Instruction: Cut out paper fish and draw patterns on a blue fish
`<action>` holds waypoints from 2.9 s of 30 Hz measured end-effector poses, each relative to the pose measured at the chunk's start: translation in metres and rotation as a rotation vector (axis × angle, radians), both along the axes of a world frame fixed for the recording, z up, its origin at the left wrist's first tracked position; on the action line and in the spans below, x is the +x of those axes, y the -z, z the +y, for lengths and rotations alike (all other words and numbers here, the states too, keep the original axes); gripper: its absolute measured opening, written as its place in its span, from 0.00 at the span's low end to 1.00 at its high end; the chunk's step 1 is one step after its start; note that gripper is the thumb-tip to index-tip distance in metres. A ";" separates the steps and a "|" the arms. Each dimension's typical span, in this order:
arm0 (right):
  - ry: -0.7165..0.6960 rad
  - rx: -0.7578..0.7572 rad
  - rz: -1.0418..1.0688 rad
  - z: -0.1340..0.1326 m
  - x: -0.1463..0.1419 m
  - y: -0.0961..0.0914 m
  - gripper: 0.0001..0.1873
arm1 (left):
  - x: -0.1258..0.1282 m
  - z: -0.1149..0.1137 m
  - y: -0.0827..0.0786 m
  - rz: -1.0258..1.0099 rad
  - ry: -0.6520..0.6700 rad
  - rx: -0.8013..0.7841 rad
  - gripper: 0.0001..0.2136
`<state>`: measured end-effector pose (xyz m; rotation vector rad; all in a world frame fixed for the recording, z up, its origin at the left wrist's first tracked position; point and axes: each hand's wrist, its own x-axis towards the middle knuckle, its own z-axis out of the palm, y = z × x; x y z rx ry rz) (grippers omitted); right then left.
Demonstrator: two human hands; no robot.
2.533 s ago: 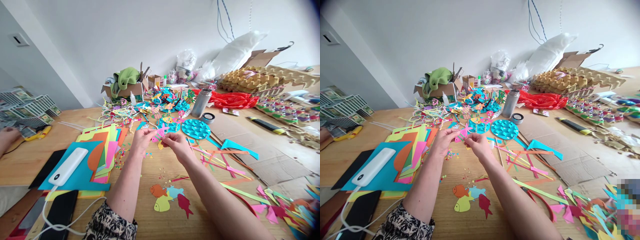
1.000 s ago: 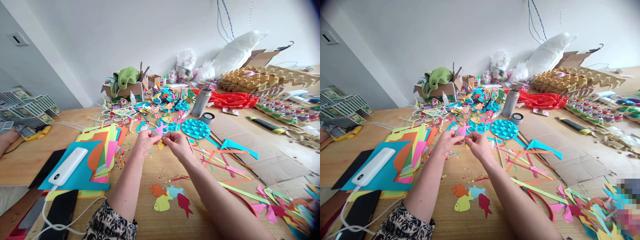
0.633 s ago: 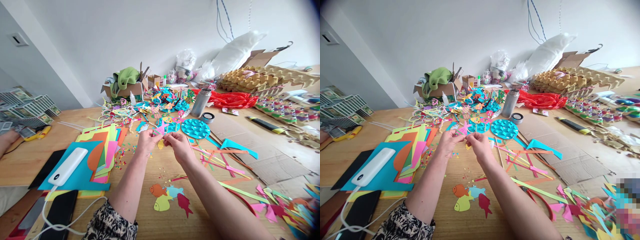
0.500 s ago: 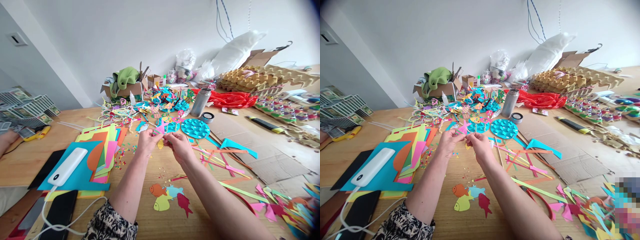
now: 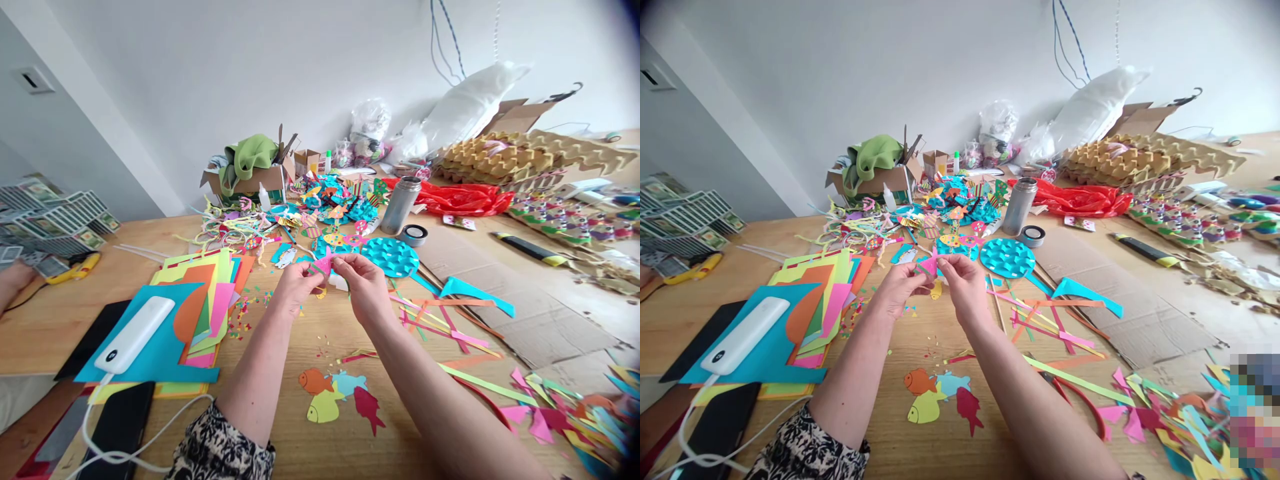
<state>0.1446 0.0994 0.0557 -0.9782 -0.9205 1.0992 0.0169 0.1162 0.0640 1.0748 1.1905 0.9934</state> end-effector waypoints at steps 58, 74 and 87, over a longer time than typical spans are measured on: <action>0.008 0.059 -0.264 0.003 -0.003 0.011 0.25 | -0.004 0.007 -0.002 0.120 -0.147 0.164 0.09; 0.043 -0.030 -0.259 0.001 -0.001 0.008 0.29 | -0.002 0.007 0.004 0.037 -0.125 0.130 0.04; 0.049 -0.048 -0.337 0.000 -0.001 0.006 0.26 | -0.002 0.005 0.002 0.064 -0.121 0.165 0.04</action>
